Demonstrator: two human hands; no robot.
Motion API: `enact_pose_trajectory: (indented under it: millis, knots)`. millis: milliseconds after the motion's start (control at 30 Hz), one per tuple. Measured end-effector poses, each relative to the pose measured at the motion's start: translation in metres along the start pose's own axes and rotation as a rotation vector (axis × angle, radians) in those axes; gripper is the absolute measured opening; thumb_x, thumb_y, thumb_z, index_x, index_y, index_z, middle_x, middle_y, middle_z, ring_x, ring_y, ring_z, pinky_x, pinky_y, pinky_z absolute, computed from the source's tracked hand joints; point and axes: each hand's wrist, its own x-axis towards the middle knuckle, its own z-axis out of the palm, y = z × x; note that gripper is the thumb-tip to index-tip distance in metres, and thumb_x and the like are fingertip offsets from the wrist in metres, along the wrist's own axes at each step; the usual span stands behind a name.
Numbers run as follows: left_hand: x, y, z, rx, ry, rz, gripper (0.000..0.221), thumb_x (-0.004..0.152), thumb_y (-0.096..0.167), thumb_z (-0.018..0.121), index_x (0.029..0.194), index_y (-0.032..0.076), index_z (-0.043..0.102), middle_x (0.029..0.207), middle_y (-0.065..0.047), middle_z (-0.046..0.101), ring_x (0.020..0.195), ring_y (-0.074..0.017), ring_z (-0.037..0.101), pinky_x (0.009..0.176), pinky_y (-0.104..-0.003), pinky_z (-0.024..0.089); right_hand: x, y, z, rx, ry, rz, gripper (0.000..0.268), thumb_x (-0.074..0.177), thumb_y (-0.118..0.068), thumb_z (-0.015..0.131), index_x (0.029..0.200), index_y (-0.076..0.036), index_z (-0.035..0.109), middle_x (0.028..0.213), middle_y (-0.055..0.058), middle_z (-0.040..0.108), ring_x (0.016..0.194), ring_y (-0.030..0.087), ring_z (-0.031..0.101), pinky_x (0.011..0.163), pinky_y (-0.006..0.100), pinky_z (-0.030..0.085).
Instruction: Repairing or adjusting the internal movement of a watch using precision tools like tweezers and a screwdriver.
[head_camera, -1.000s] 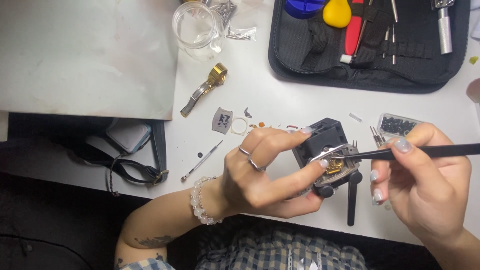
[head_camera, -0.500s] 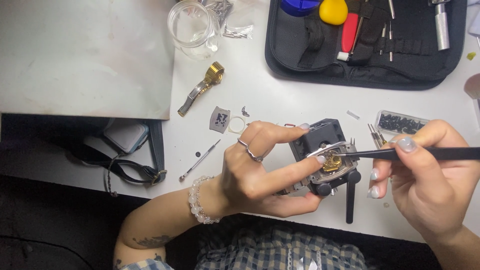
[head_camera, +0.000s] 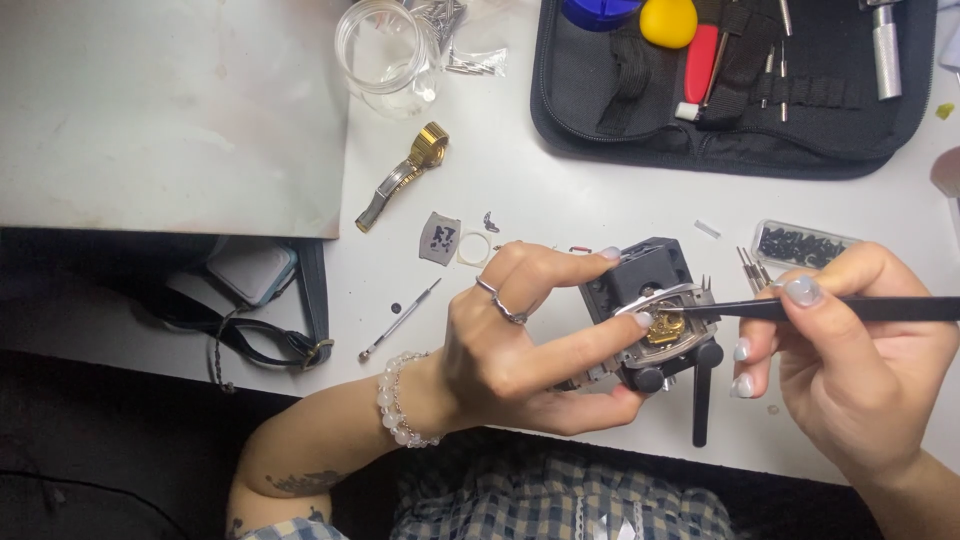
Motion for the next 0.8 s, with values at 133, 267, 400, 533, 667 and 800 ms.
enact_pose_trajectory:
  millis: [133,267,400,533,667,800]
  knots:
    - [-0.001,-0.001,0.001,-0.009,0.013,0.0,0.032,0.078,0.02,0.085,0.107,0.012,0.072,0.11,-0.021,0.067,0.092,-0.0336,0.078,0.078,-0.039,0.063,-0.002,0.004,-0.005,0.055,-0.043,-0.035,0.012,0.104,-0.009,0.05,0.093,-0.009,0.044,0.063,0.016,0.059,0.039,0.02,0.056,0.033,0.024,0.05]
    - [-0.001,-0.001,0.001,-0.036,0.023,0.005,0.033,0.076,0.021,0.084,0.106,0.012,0.072,0.11,-0.022,0.066,0.094,-0.0332,0.077,0.079,-0.04,0.066,0.0,0.005,-0.007,0.104,-0.093,-0.07,0.006,0.102,-0.009,0.048,0.096,-0.009,0.048,0.064,0.017,0.06,0.035,0.017,0.054,0.033,0.023,0.049]
    - [-0.002,-0.002,0.0,-0.033,0.005,0.015,0.031,0.078,0.019,0.083,0.106,0.012,0.073,0.112,-0.022,0.067,0.094,-0.0328,0.077,0.078,-0.04,0.066,0.002,-0.005,0.002,0.079,-0.034,0.037,0.02,0.104,-0.01,0.048,0.085,-0.009,0.044,0.058,0.015,0.055,0.031,0.017,0.046,0.027,0.024,0.044]
    - [-0.006,-0.004,0.003,0.017,0.002,0.049,0.026,0.08,0.021,0.08,0.105,0.014,0.075,0.113,-0.02,0.067,0.095,-0.0322,0.075,0.074,-0.04,0.065,0.003,-0.001,0.001,0.115,0.025,0.111,0.027,0.105,-0.01,0.049,0.08,-0.009,0.04,0.057,0.018,0.053,0.03,0.018,0.041,0.028,0.025,0.04]
    - [-0.006,-0.006,0.003,0.05,-0.02,0.095,0.022,0.087,0.024,0.078,0.105,0.013,0.075,0.115,-0.021,0.064,0.094,-0.0339,0.074,0.076,-0.041,0.067,0.007,0.003,-0.002,0.17,0.083,0.264,0.026,0.104,-0.012,0.052,0.079,-0.012,0.044,0.057,0.016,0.053,0.033,0.017,0.041,0.024,0.027,0.035]
    - [-0.005,-0.006,0.003,0.05,0.008,0.067,0.026,0.081,0.021,0.08,0.106,0.014,0.075,0.113,-0.02,0.065,0.094,-0.0304,0.07,0.075,-0.041,0.065,0.008,0.003,0.001,0.211,0.016,0.2,0.029,0.105,-0.01,0.05,0.077,-0.011,0.042,0.058,0.017,0.053,0.031,0.018,0.041,0.025,0.025,0.037]
